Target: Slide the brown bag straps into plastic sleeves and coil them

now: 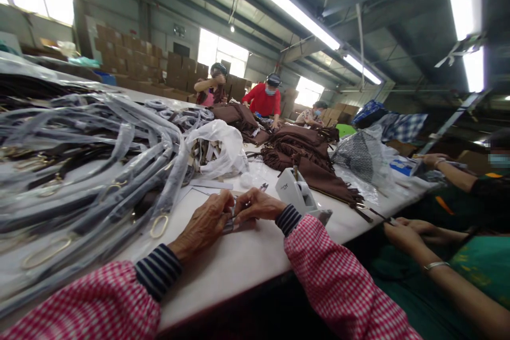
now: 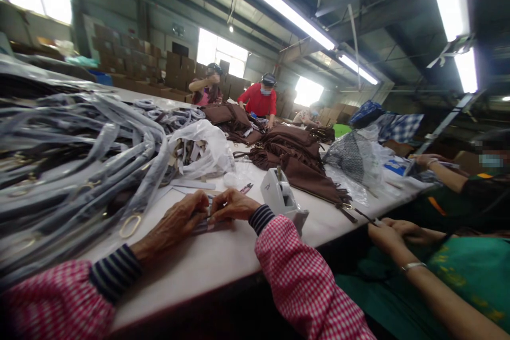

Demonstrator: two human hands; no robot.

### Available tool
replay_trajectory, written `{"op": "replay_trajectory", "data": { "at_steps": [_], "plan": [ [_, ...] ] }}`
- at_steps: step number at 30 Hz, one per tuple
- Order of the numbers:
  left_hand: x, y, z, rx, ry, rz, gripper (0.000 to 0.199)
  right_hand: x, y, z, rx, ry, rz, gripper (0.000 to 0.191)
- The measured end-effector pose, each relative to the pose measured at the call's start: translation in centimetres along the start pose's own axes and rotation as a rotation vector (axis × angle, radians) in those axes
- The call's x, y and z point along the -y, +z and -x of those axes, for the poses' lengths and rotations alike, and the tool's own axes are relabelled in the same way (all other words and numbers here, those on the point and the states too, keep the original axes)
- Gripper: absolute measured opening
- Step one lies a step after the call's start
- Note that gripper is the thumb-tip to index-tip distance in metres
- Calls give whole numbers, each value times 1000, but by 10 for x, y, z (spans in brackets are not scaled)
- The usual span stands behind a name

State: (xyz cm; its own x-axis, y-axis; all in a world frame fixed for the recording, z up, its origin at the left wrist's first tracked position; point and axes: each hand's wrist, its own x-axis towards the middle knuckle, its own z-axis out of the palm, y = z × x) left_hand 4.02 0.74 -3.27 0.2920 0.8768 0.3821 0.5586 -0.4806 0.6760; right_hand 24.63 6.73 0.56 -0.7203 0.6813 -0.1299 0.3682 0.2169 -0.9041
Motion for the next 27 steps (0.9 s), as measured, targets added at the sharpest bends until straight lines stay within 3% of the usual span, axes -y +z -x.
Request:
{"op": "replay_trajectory", "data": {
  "at_steps": [13,18,27],
  "plan": [
    [-16,-24,-6,179,-20,42,15,0,0,1,2,19,-33,38],
    [-9,-13,-10,132,-33,-138,6,-6,-2,-2,-18,20,-13,40],
    [-1,0,-7,78,-30,-109,11,-2,-8,-10,47,69,46,38]
  ]
}}
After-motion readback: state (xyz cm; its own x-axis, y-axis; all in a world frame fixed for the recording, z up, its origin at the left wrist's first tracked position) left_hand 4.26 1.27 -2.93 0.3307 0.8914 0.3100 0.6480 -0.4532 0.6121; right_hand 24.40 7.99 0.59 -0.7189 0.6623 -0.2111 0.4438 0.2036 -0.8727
